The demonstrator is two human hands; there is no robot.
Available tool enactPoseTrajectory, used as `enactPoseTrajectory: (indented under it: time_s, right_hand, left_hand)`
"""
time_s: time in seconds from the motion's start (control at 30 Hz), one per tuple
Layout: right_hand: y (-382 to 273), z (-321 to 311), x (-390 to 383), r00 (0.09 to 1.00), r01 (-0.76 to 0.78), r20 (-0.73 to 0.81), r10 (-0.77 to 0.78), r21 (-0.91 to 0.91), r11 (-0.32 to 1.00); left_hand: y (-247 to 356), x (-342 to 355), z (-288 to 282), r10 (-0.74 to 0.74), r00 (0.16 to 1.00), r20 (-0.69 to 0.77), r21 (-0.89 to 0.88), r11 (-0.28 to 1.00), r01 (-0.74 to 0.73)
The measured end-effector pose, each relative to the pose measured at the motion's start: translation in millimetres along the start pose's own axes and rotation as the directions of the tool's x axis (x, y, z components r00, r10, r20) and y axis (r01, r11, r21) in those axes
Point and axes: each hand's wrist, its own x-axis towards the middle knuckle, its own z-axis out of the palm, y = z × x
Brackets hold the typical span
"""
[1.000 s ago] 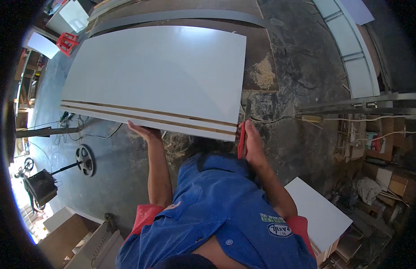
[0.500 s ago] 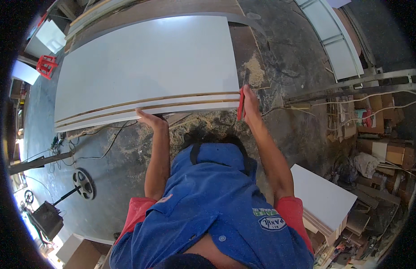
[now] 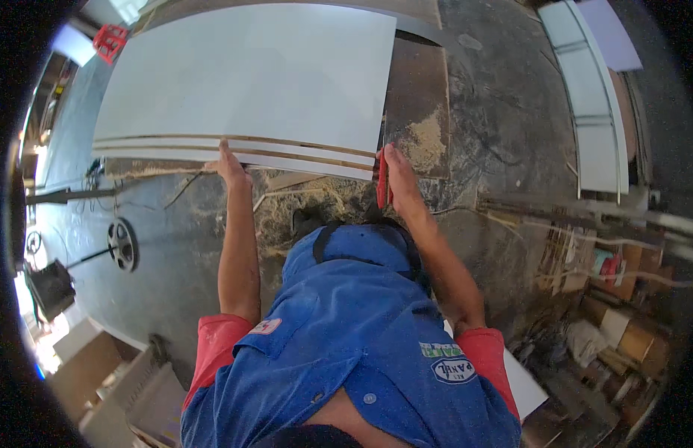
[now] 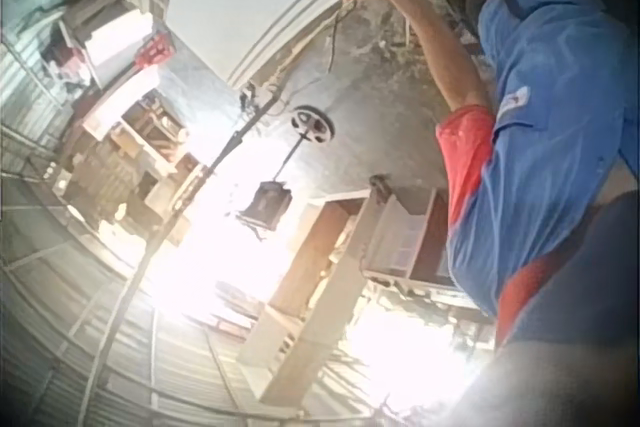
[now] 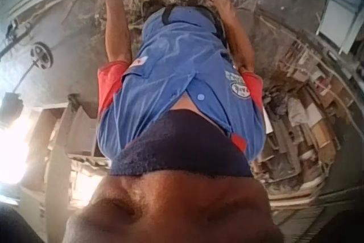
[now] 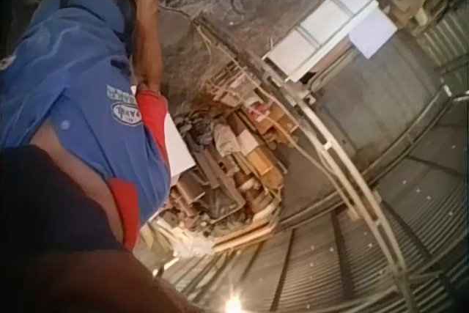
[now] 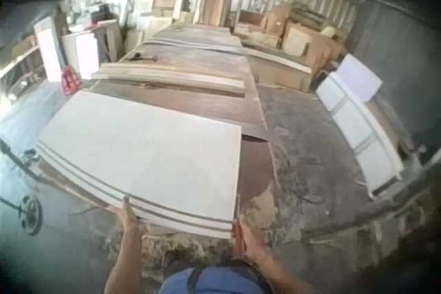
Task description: The person trims excess material from the edges of white laminated panels and a wooden drawer structure using a utility knife. They handle the boards individually on a workbench and adjust a desk fan during the process.
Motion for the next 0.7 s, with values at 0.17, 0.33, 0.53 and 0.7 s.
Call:
enactPoseTrajectory:
  time_s: [0.17, 0.33, 0.53, 0.7]
  right_hand:
    - [-62, -26, -35, 0.985, 0.036, 0.172, 0.034, -0.385, 0.922]
    - [-79, -53, -56, 0.813, 0.574, 0.583, -0.007, -0.799, 0.179]
    - [-94, -29, -59, 0.735, 0.677, 0.660, 0.155, -0.724, -0.130]
    - [-95, -10, -55, 0.729, 0.683, 0.652, 0.207, -0.680, -0.265]
  left_hand:
    - [10, -52, 11, 0.143, 0.986, 0.083, -0.084, 0.987, -0.136]
    - [-29, -56, 22, 0.265, 0.964, -0.008, 0.203, 0.945, -0.258]
    - [-17, -82, 31, 0.238, 0.969, 0.065, 0.017, 0.971, -0.239]
    - [-29, -80, 35, 0.237, 0.971, 0.007, 0.198, 0.952, -0.234]
